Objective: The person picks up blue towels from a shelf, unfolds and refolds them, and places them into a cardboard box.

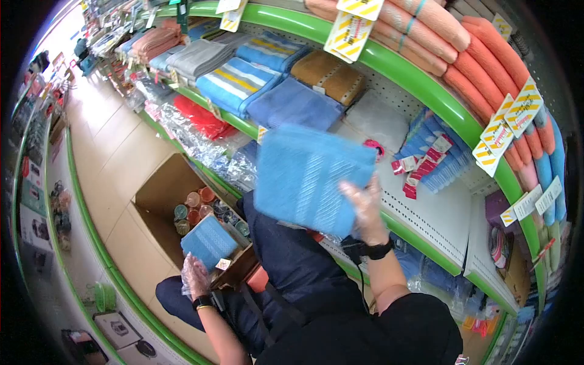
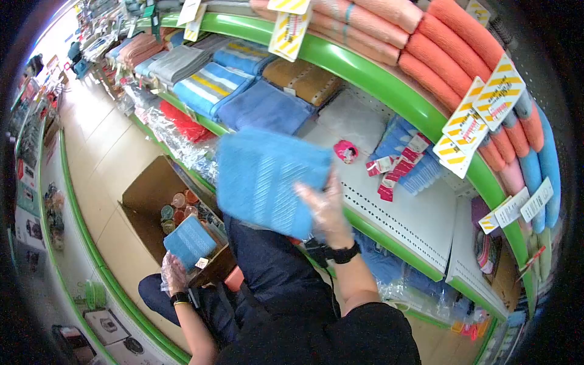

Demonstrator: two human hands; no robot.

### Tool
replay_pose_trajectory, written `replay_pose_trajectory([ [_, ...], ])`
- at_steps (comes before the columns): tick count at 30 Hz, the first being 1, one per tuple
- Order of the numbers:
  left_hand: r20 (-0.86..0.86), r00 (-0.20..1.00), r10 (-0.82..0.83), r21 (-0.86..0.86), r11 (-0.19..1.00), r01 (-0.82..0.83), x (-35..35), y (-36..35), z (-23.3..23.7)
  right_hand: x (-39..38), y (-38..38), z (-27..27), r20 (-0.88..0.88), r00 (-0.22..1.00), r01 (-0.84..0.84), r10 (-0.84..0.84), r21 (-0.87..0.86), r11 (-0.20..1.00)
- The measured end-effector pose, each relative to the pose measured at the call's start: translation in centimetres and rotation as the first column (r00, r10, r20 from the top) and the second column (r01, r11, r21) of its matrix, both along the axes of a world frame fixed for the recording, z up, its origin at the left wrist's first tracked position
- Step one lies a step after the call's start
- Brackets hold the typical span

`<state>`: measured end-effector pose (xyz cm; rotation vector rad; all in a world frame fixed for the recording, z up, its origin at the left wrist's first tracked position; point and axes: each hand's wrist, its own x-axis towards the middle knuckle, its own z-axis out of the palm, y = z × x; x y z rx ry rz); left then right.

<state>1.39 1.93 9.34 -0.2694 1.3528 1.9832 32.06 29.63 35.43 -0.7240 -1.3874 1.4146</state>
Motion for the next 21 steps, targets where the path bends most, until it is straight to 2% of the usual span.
replay_pose_trajectory([
  [1, -0.031, 0.999, 0.034, -0.007, 0.999, -0.034, 0.0, 0.0, -0.4, 1.5, 0.9, 0.3, -0.030, 0.995, 0.097, -0.097, -0.013, 0.995],
  [3, -0.048, 0.998, -0.027, 0.015, 1.000, 0.028, 0.0, 0.0, -0.1, 3.5, 2.6, 0.7, -0.112, 0.942, 0.296, -0.317, -0.169, 0.940],
  [5, -0.004, 1.000, -0.009, -0.092, 0.996, 0.009, 0.1, 0.1, 0.4, 6.8, 6.2, -3.2, -0.089, 0.919, 0.365, -0.385, -0.182, 0.913],
  [7, -0.024, 1.000, -0.009, -0.063, 0.998, 0.007, 0.5, 0.3, 0.7, 7.8, 7.7, -5.5, -0.065, 0.893, 0.426, -0.445, -0.194, 0.884],
  [9, 0.014, 1.000, 0.020, -0.077, 0.997, -0.019, 0.8, 0.9, 1.8, 7.4, 7.6, -5.7, 0.219, 0.787, 0.594, -0.577, -0.014, 0.805],
  [10, 0.015, 1.000, 0.024, -0.080, 0.997, -0.022, 0.9, 0.9, 1.6, 7.4, 7.6, -5.6, 0.287, 0.765, 0.581, -0.577, 0.080, 0.810],
  [11, 0.010, 0.999, 0.053, -0.072, 0.996, -0.052, 0.8, 0.7, 1.3, 7.5, 8.2, -6.5, 0.292, 0.765, 0.579, -0.574, 0.076, 0.812],
  [13, 0.003, 0.996, 0.085, -0.061, 0.995, -0.085, 0.8, 0.8, 1.2, 7.7, 9.9, -9.0, 0.265, 0.692, 0.657, -0.671, 0.153, 0.738],
  [17, -0.043, 0.998, 0.055, -0.020, 0.998, -0.056, 0.6, 0.2, 0.5, 5.0, 9.1, -6.3, 0.240, 0.691, 0.688, -0.681, 0.070, 0.723],
  [19, -0.041, 0.998, 0.050, 0.014, 0.999, -0.050, 0.1, 0.0, -1.1, 5.4, 9.8, -6.7, 0.362, 0.652, 0.642, -0.666, 0.202, 0.739],
  [20, -0.007, 1.000, 0.002, 0.036, 0.999, -0.001, -0.2, 0.1, -1.7, 5.4, 9.6, -6.0, 0.551, 0.488, 0.590, -0.677, 0.364, 0.721],
  [21, 0.028, 0.999, -0.038, 0.052, 0.998, 0.036, -0.7, -0.8, -2.1, 5.2, 9.4, -5.4, 0.605, 0.421, 0.563, -0.676, 0.410, 0.718],
])
